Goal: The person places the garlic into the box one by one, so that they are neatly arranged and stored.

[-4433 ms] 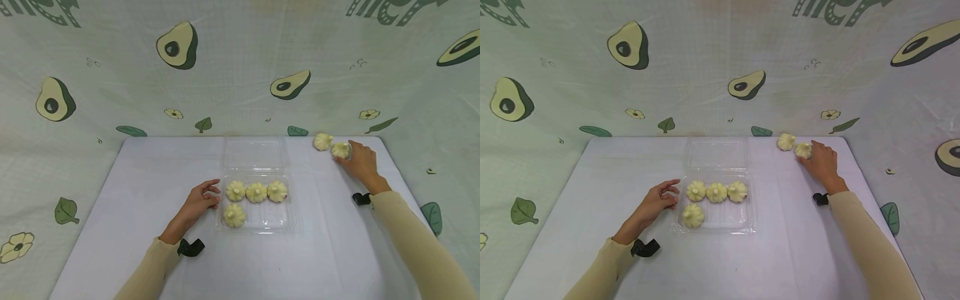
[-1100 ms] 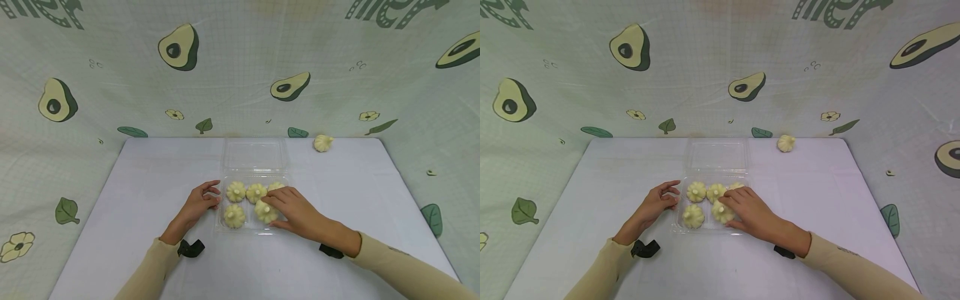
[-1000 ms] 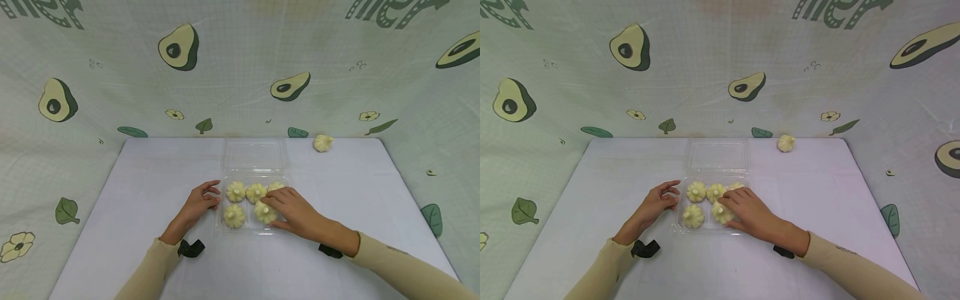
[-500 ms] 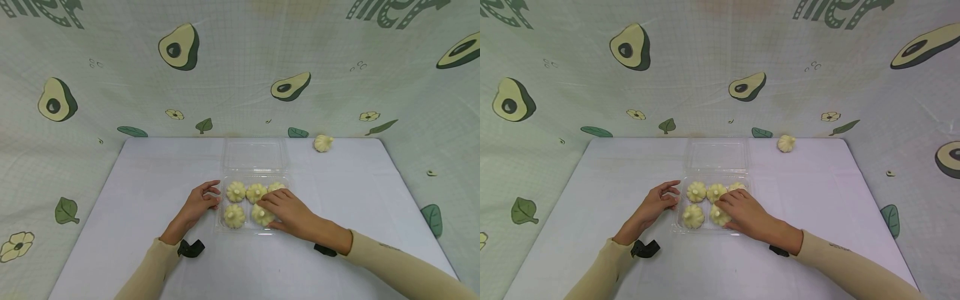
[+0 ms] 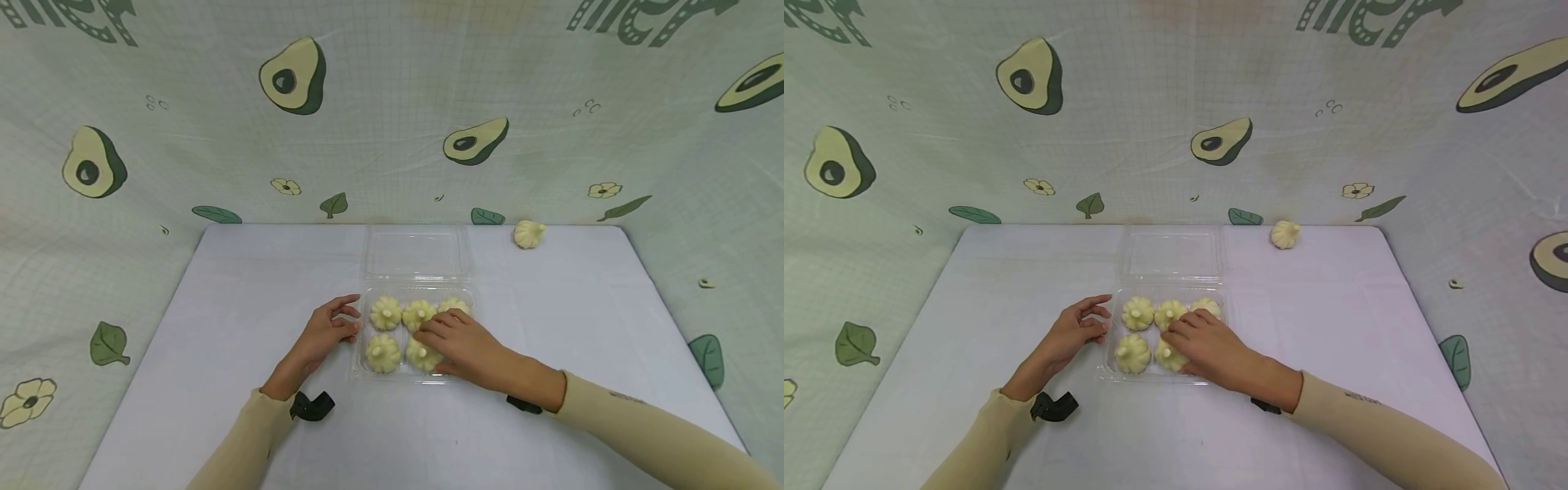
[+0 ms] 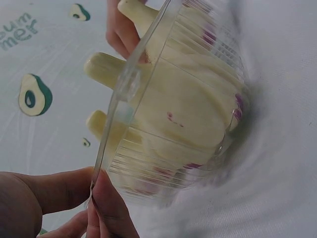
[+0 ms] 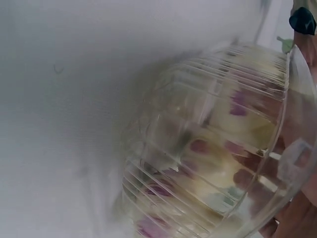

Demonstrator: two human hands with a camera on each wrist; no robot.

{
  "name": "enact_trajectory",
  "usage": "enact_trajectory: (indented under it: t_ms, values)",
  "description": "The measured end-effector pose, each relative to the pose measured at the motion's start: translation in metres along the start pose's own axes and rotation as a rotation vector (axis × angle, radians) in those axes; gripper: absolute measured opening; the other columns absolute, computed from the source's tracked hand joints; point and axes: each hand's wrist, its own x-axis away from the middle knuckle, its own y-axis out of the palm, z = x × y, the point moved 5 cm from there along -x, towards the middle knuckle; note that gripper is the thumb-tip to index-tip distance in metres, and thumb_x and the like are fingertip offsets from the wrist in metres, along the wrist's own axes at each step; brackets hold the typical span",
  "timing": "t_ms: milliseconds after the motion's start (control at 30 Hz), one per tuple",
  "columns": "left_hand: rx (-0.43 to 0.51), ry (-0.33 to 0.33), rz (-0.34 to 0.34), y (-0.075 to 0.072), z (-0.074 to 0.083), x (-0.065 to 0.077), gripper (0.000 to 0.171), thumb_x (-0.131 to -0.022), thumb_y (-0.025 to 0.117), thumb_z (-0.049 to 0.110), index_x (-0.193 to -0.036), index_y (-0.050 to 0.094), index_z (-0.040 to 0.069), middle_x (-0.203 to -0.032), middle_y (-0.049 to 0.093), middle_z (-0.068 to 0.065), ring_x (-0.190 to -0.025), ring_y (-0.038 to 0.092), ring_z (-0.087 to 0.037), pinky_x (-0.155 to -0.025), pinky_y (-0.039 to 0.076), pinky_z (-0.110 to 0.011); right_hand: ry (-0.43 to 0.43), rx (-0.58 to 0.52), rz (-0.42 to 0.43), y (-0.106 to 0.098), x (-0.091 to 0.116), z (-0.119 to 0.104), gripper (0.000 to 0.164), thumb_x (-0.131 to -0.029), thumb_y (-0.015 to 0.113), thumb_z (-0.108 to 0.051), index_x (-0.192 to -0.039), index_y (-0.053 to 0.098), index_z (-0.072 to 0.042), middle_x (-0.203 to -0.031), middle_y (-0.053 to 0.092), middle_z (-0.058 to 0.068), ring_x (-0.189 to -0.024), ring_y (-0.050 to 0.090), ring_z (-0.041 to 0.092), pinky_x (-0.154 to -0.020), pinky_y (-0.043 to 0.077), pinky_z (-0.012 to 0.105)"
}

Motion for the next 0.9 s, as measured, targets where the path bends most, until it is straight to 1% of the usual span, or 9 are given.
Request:
enact_trajectory:
  t_ms: [200, 367, 567, 733, 900]
  values:
    - [-0.002, 0.005, 0.002, 0.0004, 0.0001, 0.0003, 0.059, -0.1, 0.065, -0.008, -0.155, 0.044, -0.006, -0.122, 0.056, -0.018, -0.08, 0.062, -0.008, -0.071, 0.057, -0.022, -0.041, 0.056, -0.01, 0.0036, -0.004, -0.0019, 0.071, -0.073, 0.097, -0.042, -0.131, 0.07, -0.012, -0.123, 0.071, -0.001, -0.115, 0.062, 0.022, -0.102, 0.051, 0.039]
    - [-0.003, 0.003, 0.001, 0.0004, 0.0003, 0.0002, 0.059, -0.1, 0.065, -0.008, -0.155, 0.044, -0.006, -0.123, 0.056, -0.018, -0.079, 0.062, -0.009, -0.071, 0.058, -0.022, -0.064, 0.071, -0.023, 0.0073, -0.0057, -0.002, 0.07, -0.072, 0.097, -0.041, -0.13, 0.07, -0.013, -0.123, 0.07, -0.002, -0.116, 0.062, 0.022, -0.103, 0.051, 0.039]
    - [-0.013, -0.002, 0.001, -0.0001, 0.0004, 0.0004, 0.059, -0.101, 0.066, -0.006, -0.156, 0.044, -0.005, -0.124, 0.056, -0.018, -0.079, 0.062, -0.01, -0.072, 0.058, -0.022, -0.08, 0.078, -0.031, 0.0086, -0.008, -0.0017, 0.068, -0.074, 0.097, -0.041, -0.131, 0.069, -0.014, -0.124, 0.07, 0.0, -0.12, 0.061, 0.023, -0.104, 0.051, 0.039]
    - [-0.028, -0.001, 0.005, -0.0002, 0.0009, 0.0004, 0.059, -0.101, 0.066, -0.005, -0.156, 0.045, -0.004, -0.124, 0.056, -0.018, -0.079, 0.062, -0.011, -0.073, 0.058, -0.023, -0.076, 0.094, -0.04, 0.009, -0.0087, -0.0015, 0.069, -0.074, 0.096, -0.042, -0.131, 0.069, -0.014, -0.125, 0.069, 0.001, -0.121, 0.061, 0.024, -0.104, 0.05, 0.039]
    - [-0.035, -0.008, 0.013, -0.0004, 0.0011, 0.0006, 0.059, -0.1, 0.067, -0.005, -0.155, 0.046, -0.003, -0.124, 0.056, -0.018, -0.08, 0.063, -0.01, -0.072, 0.057, -0.023, -0.049, 0.109, -0.049, 0.006, -0.006, 0.0011, 0.072, -0.076, 0.095, -0.044, -0.134, 0.068, -0.012, -0.125, 0.068, 0.001, -0.119, 0.06, 0.024, -0.104, 0.05, 0.039]
